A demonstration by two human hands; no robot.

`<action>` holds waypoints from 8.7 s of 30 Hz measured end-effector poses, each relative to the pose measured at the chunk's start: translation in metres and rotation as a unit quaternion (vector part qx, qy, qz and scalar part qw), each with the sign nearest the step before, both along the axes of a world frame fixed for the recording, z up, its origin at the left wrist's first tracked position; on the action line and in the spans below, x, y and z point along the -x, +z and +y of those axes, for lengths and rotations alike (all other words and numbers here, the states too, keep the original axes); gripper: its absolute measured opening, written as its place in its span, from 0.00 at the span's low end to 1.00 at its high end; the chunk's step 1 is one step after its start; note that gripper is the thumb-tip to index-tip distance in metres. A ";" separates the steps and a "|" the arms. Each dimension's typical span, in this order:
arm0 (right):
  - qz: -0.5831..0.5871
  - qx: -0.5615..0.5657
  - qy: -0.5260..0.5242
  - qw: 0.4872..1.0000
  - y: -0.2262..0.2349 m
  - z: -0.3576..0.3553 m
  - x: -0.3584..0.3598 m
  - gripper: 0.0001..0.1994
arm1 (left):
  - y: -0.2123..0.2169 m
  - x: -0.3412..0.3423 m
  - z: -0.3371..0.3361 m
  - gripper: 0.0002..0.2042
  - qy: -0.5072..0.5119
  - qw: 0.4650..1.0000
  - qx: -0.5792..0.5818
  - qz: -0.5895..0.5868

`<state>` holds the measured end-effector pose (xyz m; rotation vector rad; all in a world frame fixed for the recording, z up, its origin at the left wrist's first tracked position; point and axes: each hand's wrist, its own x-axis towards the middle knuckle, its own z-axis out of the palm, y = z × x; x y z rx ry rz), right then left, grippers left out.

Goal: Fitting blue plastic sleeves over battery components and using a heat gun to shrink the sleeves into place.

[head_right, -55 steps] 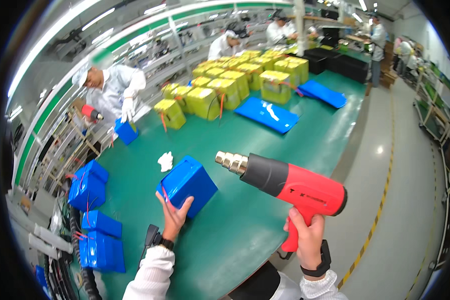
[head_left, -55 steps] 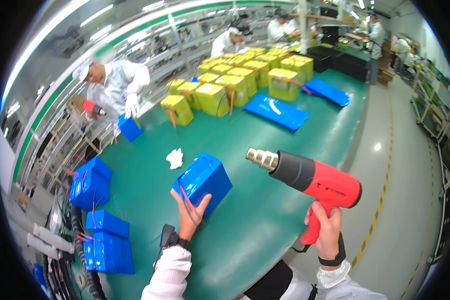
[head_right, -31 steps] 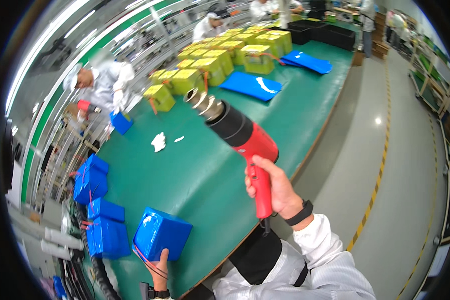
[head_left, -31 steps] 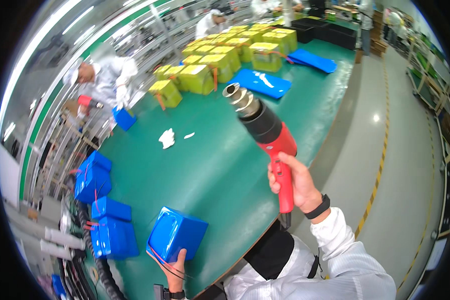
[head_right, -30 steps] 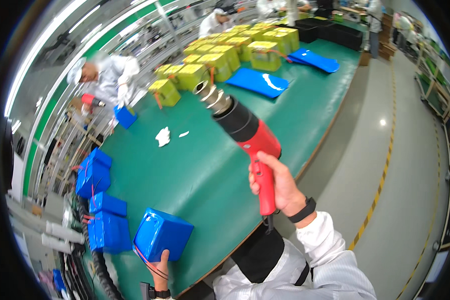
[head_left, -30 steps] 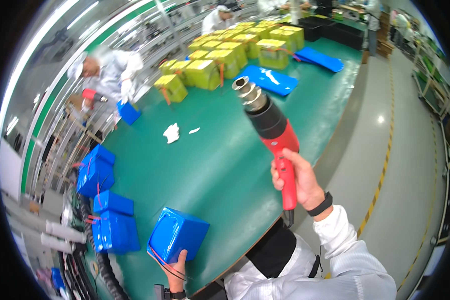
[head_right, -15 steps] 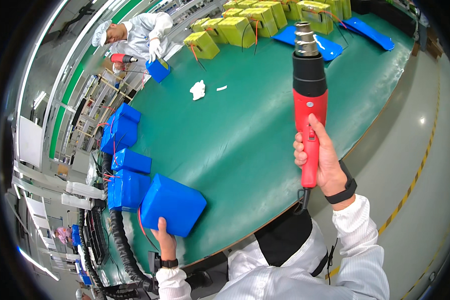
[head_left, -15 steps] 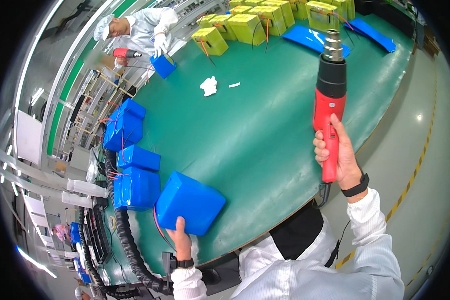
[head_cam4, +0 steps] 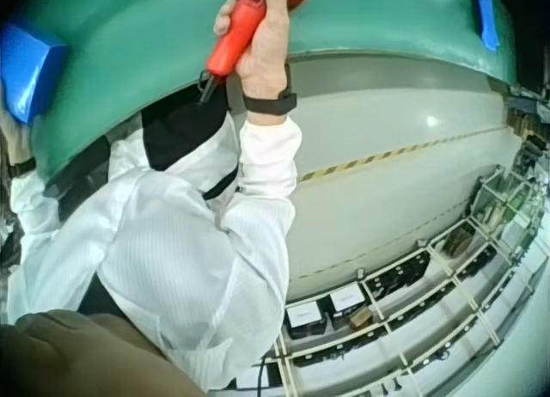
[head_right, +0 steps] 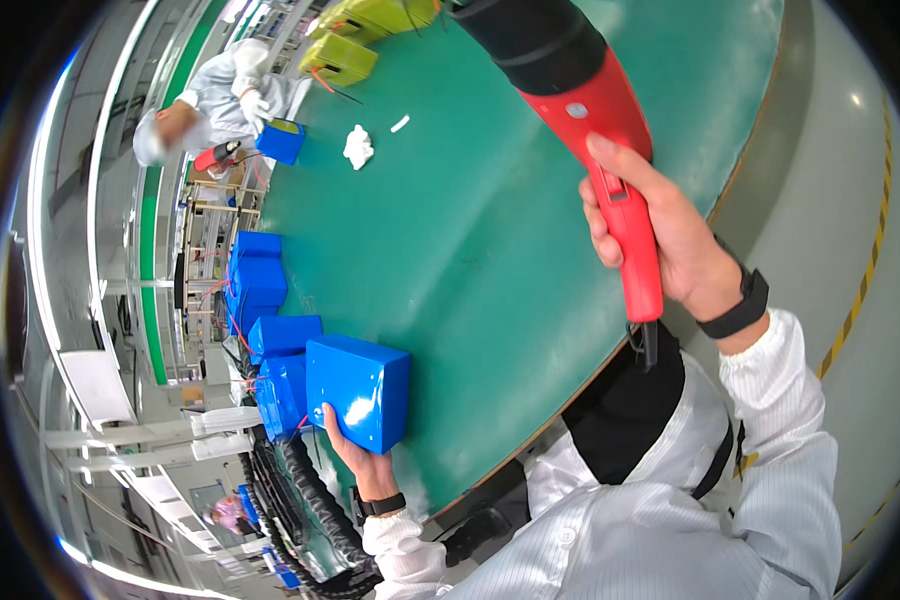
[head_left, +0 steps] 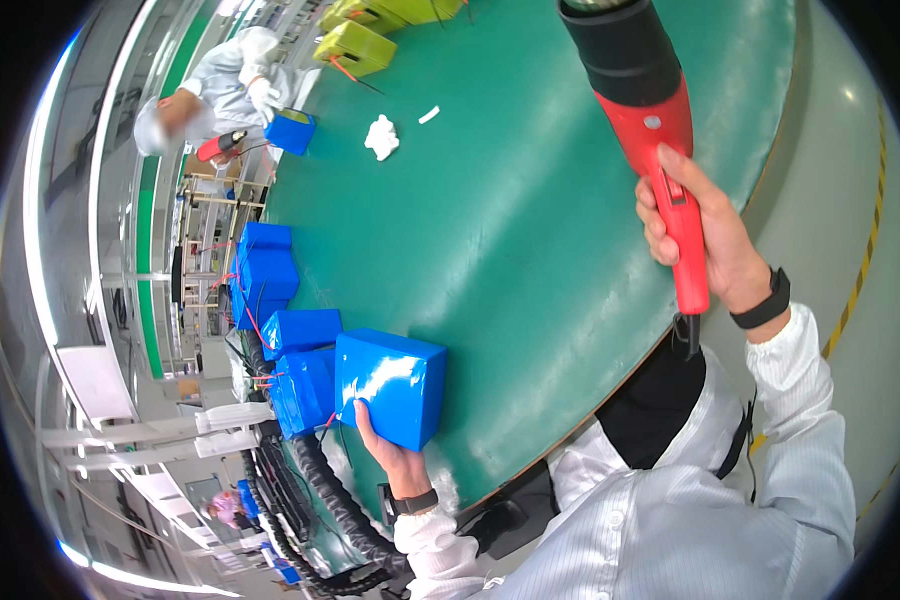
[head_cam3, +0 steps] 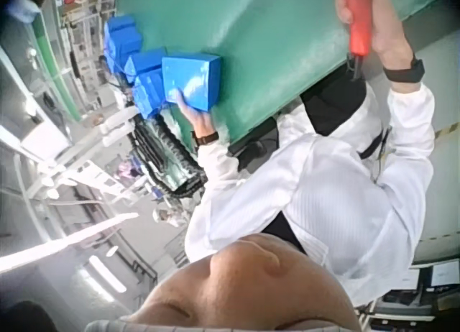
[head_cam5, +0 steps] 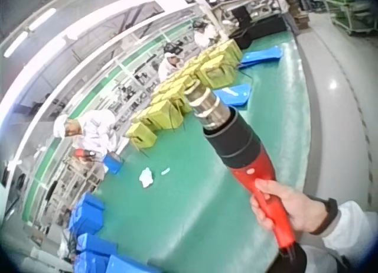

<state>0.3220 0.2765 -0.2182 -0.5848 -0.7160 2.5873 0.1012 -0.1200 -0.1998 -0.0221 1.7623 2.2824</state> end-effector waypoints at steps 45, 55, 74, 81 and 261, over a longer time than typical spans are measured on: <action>0.047 -0.058 -0.041 0.996 -0.006 -0.001 0.006 0.23 | -0.008 -0.026 -0.009 0.29 0.023 0.990 0.077 0.115; 0.004 -0.037 -0.060 0.998 0.001 -0.007 0.006 0.24 | -0.019 -0.074 0.009 0.22 0.006 0.952 0.226 0.207; 0.048 -0.010 -0.031 0.998 -0.003 0.000 0.003 0.24 | -0.031 -0.149 0.041 0.54 -0.202 0.864 0.266 0.377; 0.066 -0.001 -0.001 0.998 -0.008 0.001 0.003 0.24 | -0.013 -0.129 0.054 0.41 -0.153 0.789 0.246 0.542; -0.247 -0.804 -0.213 0.497 0.185 -0.033 -0.074 0.32 | 0.095 0.092 0.054 0.08 -0.215 0.945 0.079 0.232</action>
